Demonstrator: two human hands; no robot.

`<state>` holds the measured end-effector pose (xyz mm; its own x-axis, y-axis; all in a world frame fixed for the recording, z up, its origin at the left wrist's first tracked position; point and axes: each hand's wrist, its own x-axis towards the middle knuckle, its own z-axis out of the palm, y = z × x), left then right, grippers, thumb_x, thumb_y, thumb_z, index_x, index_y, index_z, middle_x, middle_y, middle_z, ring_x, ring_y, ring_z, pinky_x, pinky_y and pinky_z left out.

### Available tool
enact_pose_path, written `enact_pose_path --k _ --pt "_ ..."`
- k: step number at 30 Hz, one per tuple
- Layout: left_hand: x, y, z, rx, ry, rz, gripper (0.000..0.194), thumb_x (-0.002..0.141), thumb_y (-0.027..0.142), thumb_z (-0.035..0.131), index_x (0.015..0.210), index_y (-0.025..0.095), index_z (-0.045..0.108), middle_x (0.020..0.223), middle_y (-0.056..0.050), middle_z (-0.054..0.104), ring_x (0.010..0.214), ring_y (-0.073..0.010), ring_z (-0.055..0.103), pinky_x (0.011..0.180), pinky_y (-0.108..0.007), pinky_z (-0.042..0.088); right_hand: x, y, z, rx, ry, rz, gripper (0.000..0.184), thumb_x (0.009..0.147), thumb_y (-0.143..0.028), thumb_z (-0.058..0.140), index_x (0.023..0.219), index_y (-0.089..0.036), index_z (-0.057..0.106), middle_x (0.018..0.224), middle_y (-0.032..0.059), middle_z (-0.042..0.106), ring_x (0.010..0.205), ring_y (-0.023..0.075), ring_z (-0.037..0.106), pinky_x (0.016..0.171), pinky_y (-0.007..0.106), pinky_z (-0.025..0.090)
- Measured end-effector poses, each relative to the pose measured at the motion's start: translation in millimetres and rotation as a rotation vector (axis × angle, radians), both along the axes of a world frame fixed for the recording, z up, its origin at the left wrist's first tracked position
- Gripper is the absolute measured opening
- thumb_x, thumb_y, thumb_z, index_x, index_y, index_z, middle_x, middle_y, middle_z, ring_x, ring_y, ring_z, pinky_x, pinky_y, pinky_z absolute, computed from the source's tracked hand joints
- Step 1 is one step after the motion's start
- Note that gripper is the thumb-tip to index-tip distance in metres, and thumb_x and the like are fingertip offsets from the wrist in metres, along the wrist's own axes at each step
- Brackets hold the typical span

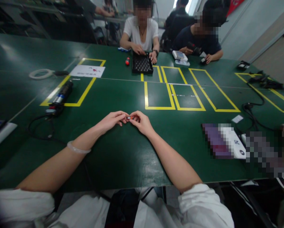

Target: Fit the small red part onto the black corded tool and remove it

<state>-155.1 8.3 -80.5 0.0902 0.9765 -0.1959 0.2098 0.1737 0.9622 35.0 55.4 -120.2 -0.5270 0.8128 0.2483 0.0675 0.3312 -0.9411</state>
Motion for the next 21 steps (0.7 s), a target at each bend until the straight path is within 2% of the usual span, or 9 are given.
enact_pose_path --k 7,12,16,21 --pt "1 -1 -4.0 0.067 0.069 -0.046 0.036 0.082 0.044 0.063 0.099 0.012 0.066 0.085 -0.007 0.067 0.075 -0.0154 0.060 0.063 -0.027 0.046 1 -2 -0.4 -0.001 0.003 0.028 0.023 0.083 -0.037 0.068 0.097 -0.020 0.062 0.080 -0.0001 0.062 0.069 0.0127 0.055 0.063 0.026 0.042" --pt "2 -2 -10.4 0.131 0.060 -0.032 0.037 0.080 0.044 0.066 0.099 0.013 0.062 0.091 -0.007 0.065 0.079 -0.0157 0.061 0.063 -0.026 0.047 1 -1 -2.6 -0.064 0.024 0.028 0.029 0.083 -0.040 0.067 0.104 -0.021 0.058 0.081 -0.0005 0.064 0.070 0.0128 0.058 0.066 0.027 0.045" --pt "4 -4 -10.1 0.196 0.044 -0.058 0.034 0.079 0.041 0.067 0.099 0.014 0.062 0.092 -0.006 0.065 0.080 -0.0152 0.061 0.065 -0.027 0.048 2 -1 -0.6 -0.066 0.007 -0.010 0.024 0.086 -0.043 0.063 0.094 -0.020 0.061 0.080 0.0001 0.064 0.071 0.0134 0.058 0.069 0.028 0.046" --pt "4 -4 -9.5 0.191 0.039 -0.044 0.035 0.076 0.038 0.070 0.100 0.013 0.062 0.095 -0.007 0.066 0.081 -0.0160 0.062 0.068 -0.028 0.049 2 -2 4.2 -0.025 0.006 -0.009 0.022 0.083 -0.039 0.067 0.090 -0.019 0.062 0.076 -0.0005 0.062 0.065 0.0121 0.053 0.062 0.027 0.042"
